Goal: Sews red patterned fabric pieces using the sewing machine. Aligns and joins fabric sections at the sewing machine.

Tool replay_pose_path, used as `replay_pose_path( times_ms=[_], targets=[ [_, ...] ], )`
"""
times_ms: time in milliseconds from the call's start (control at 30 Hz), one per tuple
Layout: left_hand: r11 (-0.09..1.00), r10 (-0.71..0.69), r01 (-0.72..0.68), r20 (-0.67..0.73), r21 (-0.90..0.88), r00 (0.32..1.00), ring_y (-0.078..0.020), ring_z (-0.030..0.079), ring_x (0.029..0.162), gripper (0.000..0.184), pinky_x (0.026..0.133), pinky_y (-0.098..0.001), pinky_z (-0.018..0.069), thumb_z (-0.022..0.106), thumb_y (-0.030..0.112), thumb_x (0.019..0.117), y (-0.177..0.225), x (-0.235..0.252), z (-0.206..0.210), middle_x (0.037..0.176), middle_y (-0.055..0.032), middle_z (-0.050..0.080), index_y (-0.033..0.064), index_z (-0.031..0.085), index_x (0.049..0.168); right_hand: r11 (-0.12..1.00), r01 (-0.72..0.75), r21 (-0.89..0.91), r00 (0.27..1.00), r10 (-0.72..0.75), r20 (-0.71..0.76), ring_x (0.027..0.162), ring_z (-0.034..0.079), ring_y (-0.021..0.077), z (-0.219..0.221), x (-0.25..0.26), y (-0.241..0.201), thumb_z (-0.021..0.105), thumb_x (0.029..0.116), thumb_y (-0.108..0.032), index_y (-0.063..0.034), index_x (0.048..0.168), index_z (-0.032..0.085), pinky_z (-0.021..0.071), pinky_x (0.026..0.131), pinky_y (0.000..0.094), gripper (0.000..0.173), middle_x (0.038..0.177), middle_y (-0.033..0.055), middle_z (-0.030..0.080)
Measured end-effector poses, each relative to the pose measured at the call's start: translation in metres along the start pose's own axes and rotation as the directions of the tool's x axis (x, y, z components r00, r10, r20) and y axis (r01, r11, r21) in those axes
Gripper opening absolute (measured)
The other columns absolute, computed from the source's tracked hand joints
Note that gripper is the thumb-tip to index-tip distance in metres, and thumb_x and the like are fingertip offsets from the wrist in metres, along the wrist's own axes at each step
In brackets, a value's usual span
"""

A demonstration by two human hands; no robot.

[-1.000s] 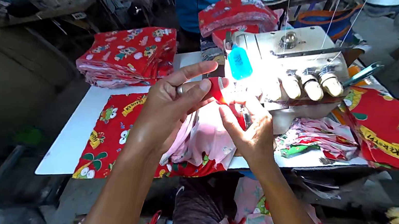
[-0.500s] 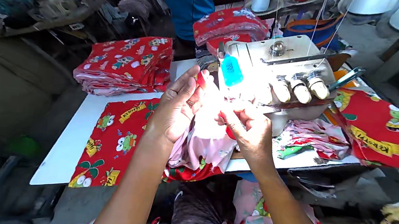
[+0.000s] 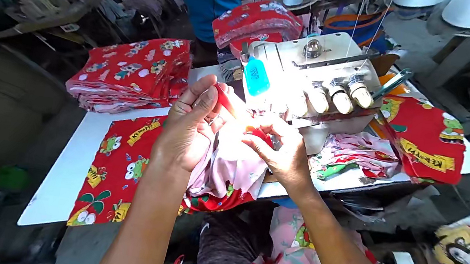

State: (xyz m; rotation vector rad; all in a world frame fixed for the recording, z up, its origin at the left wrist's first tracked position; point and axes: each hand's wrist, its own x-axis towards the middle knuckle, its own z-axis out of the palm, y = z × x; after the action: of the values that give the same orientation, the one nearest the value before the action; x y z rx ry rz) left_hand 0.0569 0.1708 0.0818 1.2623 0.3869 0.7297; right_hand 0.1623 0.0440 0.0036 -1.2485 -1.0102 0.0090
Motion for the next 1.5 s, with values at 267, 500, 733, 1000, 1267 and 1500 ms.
replay_pose_path(
  times_ms=[267, 500, 733, 1000, 1267, 1500],
  targets=[
    [0.997, -0.053, 0.048, 0.092, 0.058, 0.994, -0.0120, 0.066, 0.119, 0.035, 0.103, -0.0299, 0.0537, 0.037, 0.019, 0.1121, 0.010, 0.005, -0.002, 0.133, 0.0022, 0.067, 0.0170, 0.053, 0.143, 0.998, -0.049, -0.038, 0.998, 0.048, -0.027, 0.086, 0.070, 0.0062, -0.002, -0.007, 0.006, 0.073, 0.0943, -0.011, -0.0035, 0.103, 0.071, 0.0586, 0.077, 0.0221, 0.012, 0.094, 0.0042, 0.073],
    [0.996, -0.030, 0.043, 0.147, -0.084, 0.989, -0.0136, 0.068, 0.117, 0.034, 0.100, -0.0301, 0.0566, 0.038, 0.015, 0.1113, 0.017, -0.006, -0.001, 0.128, 0.0017, 0.070, 0.0190, 0.056, 0.140, 0.997, -0.069, -0.020, 0.997, 0.068, -0.037, 0.086, 0.069, 0.0045, -0.008, -0.012, 0.009, 0.072, 0.0937, -0.009, -0.0034, 0.109, 0.072, 0.0577, 0.076, 0.0201, 0.016, 0.097, 0.0038, 0.073],
    [0.947, 0.155, -0.234, 0.321, 0.222, 0.934, -0.0108, 0.067, 0.116, 0.041, 0.100, -0.0272, 0.0552, 0.046, 0.035, 0.1094, 0.013, -0.049, 0.005, 0.131, 0.0024, 0.069, 0.0135, 0.056, 0.143, 0.994, -0.043, -0.097, 0.997, 0.049, 0.059, 0.086, 0.067, -0.0006, -0.022, -0.016, -0.030, 0.067, 0.0992, -0.014, -0.0052, 0.109, 0.074, 0.0554, 0.076, 0.0157, 0.015, 0.098, -0.0001, 0.073],
    [0.945, 0.127, -0.221, 0.353, 0.242, 0.927, -0.0061, 0.063, 0.120, 0.076, 0.102, -0.0252, 0.0504, 0.025, 0.068, 0.1026, -0.033, -0.070, -0.001, 0.136, 0.0051, 0.066, 0.0150, 0.053, 0.149, 0.986, -0.034, -0.161, 0.995, 0.050, 0.091, 0.086, 0.070, 0.0002, -0.038, -0.037, -0.062, 0.073, 0.0928, -0.011, -0.0020, 0.104, 0.075, 0.0597, 0.076, 0.0150, 0.015, 0.097, 0.0006, 0.075],
    [0.987, 0.152, -0.152, 0.586, -0.049, 0.796, -0.0131, 0.064, 0.122, 0.079, 0.094, -0.0293, 0.0589, 0.035, 0.071, 0.0989, -0.050, -0.061, -0.010, 0.136, 0.0002, 0.064, 0.0151, 0.047, 0.154, 0.983, -0.178, -0.038, 0.977, 0.181, 0.115, 0.092, 0.071, 0.0023, -0.042, -0.040, -0.056, 0.070, 0.0950, -0.009, -0.0028, 0.108, 0.074, 0.0596, 0.082, 0.0177, 0.015, 0.100, 0.0002, 0.075],
    [0.984, 0.144, -0.179, 0.572, 0.005, 0.808, -0.0122, 0.065, 0.120, 0.080, 0.096, -0.0298, 0.0583, 0.040, 0.072, 0.0962, -0.054, -0.062, -0.016, 0.136, 0.0014, 0.064, 0.0139, 0.051, 0.151, 0.961, -0.256, 0.099, 0.956, 0.237, 0.175, 0.085, 0.070, 0.0028, -0.041, -0.038, -0.050, 0.070, 0.0936, -0.003, -0.0029, 0.106, 0.073, 0.0595, 0.078, 0.0175, 0.013, 0.096, -0.0006, 0.074]
  ],
)
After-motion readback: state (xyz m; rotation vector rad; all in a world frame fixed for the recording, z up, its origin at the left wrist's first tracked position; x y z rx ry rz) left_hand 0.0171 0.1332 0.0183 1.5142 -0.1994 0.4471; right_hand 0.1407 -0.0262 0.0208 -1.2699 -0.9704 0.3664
